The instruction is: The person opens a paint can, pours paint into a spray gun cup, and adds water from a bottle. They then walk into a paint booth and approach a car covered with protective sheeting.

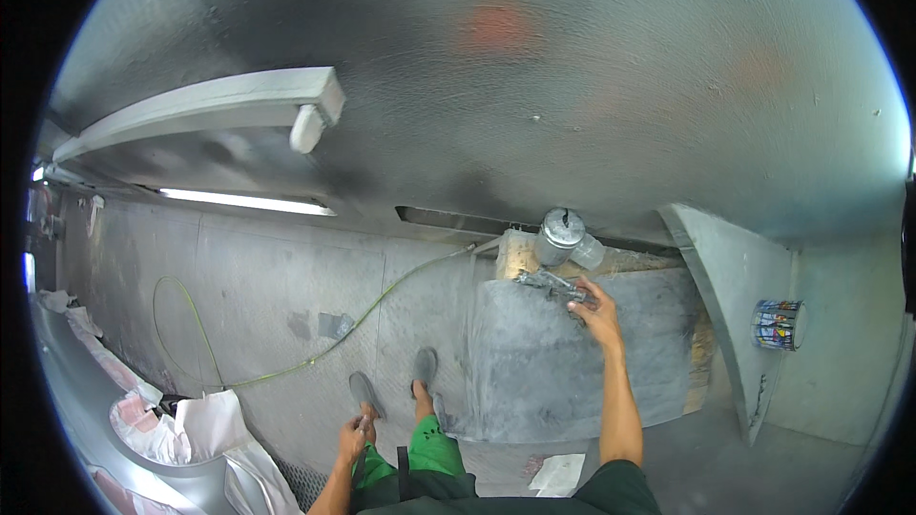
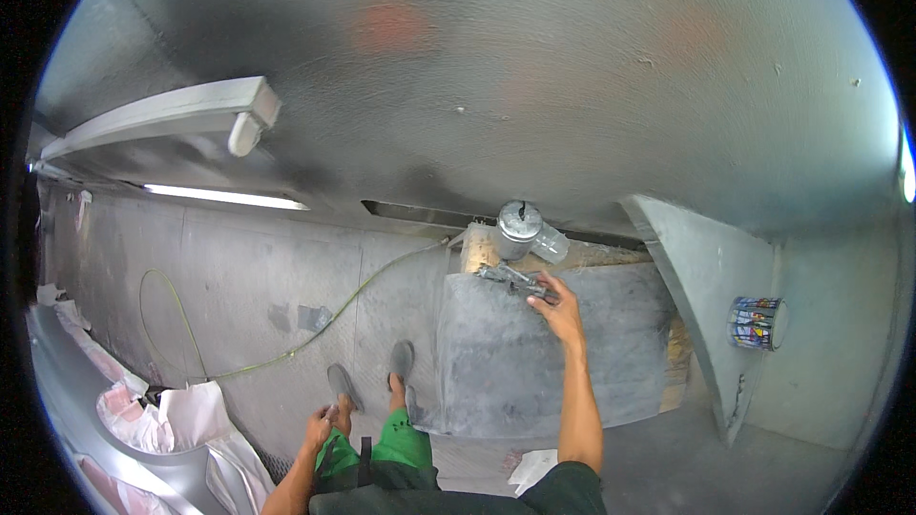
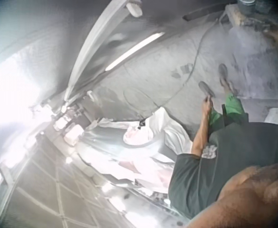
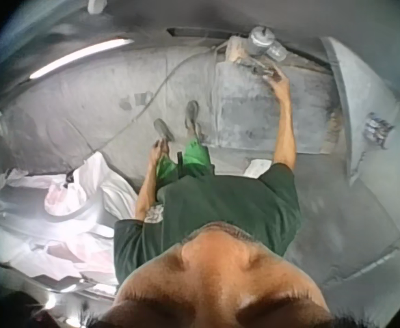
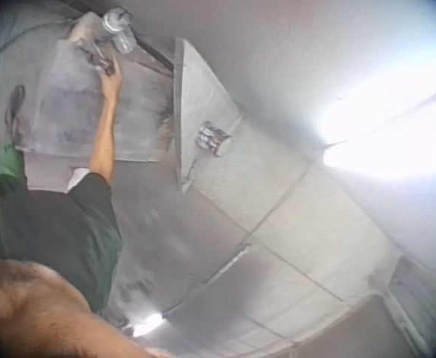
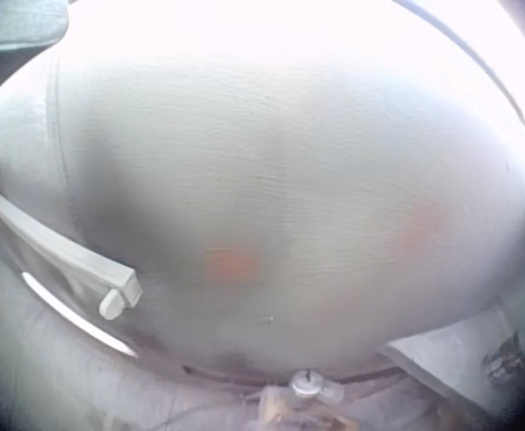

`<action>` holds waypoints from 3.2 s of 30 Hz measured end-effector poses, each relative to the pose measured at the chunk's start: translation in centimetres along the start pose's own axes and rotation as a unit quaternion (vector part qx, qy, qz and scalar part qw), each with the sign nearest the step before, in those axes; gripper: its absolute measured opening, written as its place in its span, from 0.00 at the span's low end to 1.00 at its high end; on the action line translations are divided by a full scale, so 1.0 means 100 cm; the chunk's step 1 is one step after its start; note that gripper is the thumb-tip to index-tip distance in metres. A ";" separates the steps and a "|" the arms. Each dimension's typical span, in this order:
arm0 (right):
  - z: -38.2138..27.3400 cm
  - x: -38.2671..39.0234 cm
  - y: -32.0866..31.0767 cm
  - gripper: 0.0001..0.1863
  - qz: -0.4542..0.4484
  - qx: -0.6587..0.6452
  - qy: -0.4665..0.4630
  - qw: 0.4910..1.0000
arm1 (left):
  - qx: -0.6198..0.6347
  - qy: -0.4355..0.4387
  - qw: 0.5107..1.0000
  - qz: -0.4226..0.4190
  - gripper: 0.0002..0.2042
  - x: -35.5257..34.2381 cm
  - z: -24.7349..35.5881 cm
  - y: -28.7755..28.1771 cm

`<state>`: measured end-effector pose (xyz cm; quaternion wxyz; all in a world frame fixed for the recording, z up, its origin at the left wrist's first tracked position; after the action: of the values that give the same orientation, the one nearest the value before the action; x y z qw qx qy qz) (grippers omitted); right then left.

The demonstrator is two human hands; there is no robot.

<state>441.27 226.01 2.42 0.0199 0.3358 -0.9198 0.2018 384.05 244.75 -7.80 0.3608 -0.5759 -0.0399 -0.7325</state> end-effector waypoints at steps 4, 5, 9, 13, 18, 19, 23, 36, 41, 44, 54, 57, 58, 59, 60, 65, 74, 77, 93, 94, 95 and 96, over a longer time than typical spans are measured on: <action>-0.016 0.034 -0.013 0.31 0.204 0.071 -0.017 0.976 | -0.015 0.007 1.000 0.008 0.24 -0.009 -0.013 -0.008; -0.018 0.046 -0.013 0.30 0.269 0.082 -0.023 0.959 | -0.017 0.009 1.000 0.012 0.24 -0.012 -0.020 -0.012; -0.047 0.100 0.045 0.22 0.499 0.157 -0.029 0.852 | 0.046 0.004 0.999 0.010 0.26 -0.011 -0.041 -0.029; -0.089 0.145 0.173 0.13 0.339 0.168 -0.067 0.923 | 0.011 0.047 0.998 0.051 0.21 -0.007 -0.065 -0.068; -0.137 0.193 0.324 0.08 -0.196 0.106 -0.040 0.974 | 0.172 0.017 0.984 0.041 0.15 0.005 -0.110 -0.117; -0.140 0.199 0.348 0.08 -0.248 0.113 -0.089 0.958 | 0.174 0.016 0.983 0.056 0.16 0.000 -0.132 -0.126; -0.091 0.199 0.429 0.07 -0.347 0.173 -0.146 0.910 | 0.204 0.029 0.970 0.129 0.20 -0.024 -0.215 -0.191; -0.110 0.197 0.599 0.12 -0.432 0.369 0.038 0.822 | 0.416 -0.227 0.869 0.141 0.15 -0.027 -0.368 -0.389; -0.154 0.140 0.706 0.16 -0.456 0.388 -0.016 0.801 | 0.577 -0.259 0.774 0.036 0.13 -0.081 -0.340 -0.410; -0.126 0.066 0.774 0.15 -0.484 0.413 -0.112 0.763 | 0.522 -0.145 0.832 0.120 0.12 -0.108 -0.337 -0.418; -0.296 -0.166 1.125 0.09 -0.552 0.318 -0.161 0.754 | 0.554 -0.228 0.747 0.289 0.11 -0.166 -0.189 -0.561; -0.394 -0.168 1.234 0.06 -0.535 0.272 -0.194 0.776 | 0.585 -0.243 0.739 0.231 0.12 -0.180 -0.161 -0.612; -0.429 -0.144 1.272 0.04 -0.561 0.208 -0.170 0.783 | 0.584 -0.241 0.737 0.240 0.13 -0.184 -0.166 -0.611; -0.440 -0.139 1.302 0.04 -0.572 0.187 -0.181 0.778 | 0.585 -0.238 0.741 0.230 0.13 -0.192 -0.169 -0.618; -0.443 -0.136 1.335 0.05 -0.578 0.164 -0.194 0.775 | 0.605 -0.247 0.724 0.220 0.13 -0.201 -0.166 -0.633; -0.475 -0.122 1.430 0.05 -0.611 0.143 -0.233 0.743 | 0.575 -0.270 0.752 0.177 0.15 -0.251 -0.155 -0.741; -0.387 -0.188 1.465 0.07 -0.607 0.377 -0.258 0.651 | 0.797 -0.002 0.541 0.269 0.12 -0.352 -0.218 -1.036; -0.439 -0.182 1.501 0.07 -0.592 0.443 -0.169 0.652 | 0.773 -0.016 0.565 0.289 0.10 -0.368 -0.211 -1.137; -0.688 -0.187 2.092 0.07 -0.669 0.191 -0.214 0.686 | 0.297 -0.271 0.858 0.318 0.25 -0.492 -0.167 -1.238; -0.722 -0.197 2.133 0.07 -0.664 0.166 -0.217 0.696 | 0.525 -0.274 0.762 0.262 0.24 -0.511 -0.147 -1.278; -0.748 -0.190 2.166 0.08 -0.669 0.136 -0.205 0.701 | 0.545 -0.263 0.749 0.271 0.23 -0.514 -0.135 -1.299; -0.771 -0.178 2.192 0.09 -0.672 0.147 -0.218 0.692 | 0.561 -0.256 0.734 0.283 0.23 -0.516 -0.128 -1.319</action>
<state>310.21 418.40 -8.30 -0.1007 0.8974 -0.3860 0.1883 301.74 360.72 -9.97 0.7852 -0.4194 -0.3701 -0.2657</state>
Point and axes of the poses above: each hand's wrist, its own x-axis away from the middle knuckle, its own y-axis out of the palm, z = x × y, the point moved 1 cm from there along -x, towards the middle knuckle, and after that the axes turned 11 degrees about -y, right-handed, at the moved point
